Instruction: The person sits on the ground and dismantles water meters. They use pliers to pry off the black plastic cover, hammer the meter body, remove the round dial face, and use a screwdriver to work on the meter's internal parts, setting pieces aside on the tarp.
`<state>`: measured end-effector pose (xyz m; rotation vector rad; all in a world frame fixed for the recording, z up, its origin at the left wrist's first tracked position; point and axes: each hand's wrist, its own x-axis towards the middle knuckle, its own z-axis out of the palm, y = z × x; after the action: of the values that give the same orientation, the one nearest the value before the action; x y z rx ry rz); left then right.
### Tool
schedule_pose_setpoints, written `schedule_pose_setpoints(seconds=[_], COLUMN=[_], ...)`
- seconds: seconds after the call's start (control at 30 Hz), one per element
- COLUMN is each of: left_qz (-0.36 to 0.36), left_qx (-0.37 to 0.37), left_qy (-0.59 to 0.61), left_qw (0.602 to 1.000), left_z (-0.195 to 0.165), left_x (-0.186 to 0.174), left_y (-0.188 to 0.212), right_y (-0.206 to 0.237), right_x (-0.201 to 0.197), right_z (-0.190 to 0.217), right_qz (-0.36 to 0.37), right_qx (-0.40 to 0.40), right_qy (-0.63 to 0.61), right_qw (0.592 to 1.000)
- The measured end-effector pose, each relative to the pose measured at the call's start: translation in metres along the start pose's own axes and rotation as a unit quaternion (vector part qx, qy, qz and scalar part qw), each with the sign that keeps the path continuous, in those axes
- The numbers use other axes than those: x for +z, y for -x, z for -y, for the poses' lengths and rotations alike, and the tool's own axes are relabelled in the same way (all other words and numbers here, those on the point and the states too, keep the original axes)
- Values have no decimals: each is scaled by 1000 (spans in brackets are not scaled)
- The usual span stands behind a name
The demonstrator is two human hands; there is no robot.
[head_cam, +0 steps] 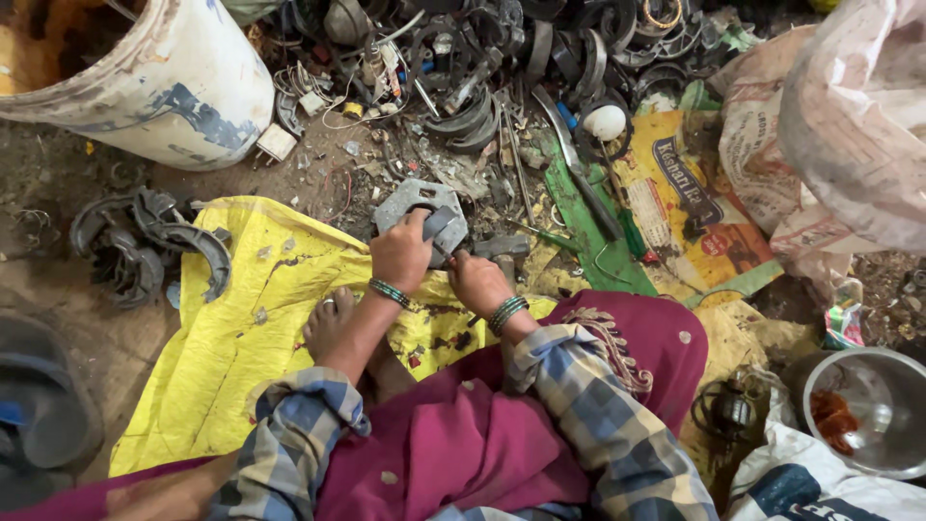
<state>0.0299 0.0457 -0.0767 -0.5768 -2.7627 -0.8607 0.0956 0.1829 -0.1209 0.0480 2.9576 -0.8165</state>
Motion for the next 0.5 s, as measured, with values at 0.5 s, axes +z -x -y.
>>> schedule_pose_setpoints(seconds=[0.5], left_qz=[3], left_qx=[-63], left_qy=[-13], left_qw=[998], left_z=[18], left_x=[1], left_y=[-16], right_y=[-2], right_x=[1], right_z=[-4], right_qz=[20], right_qx=[-27], right_qy=[79], right_qw=[996])
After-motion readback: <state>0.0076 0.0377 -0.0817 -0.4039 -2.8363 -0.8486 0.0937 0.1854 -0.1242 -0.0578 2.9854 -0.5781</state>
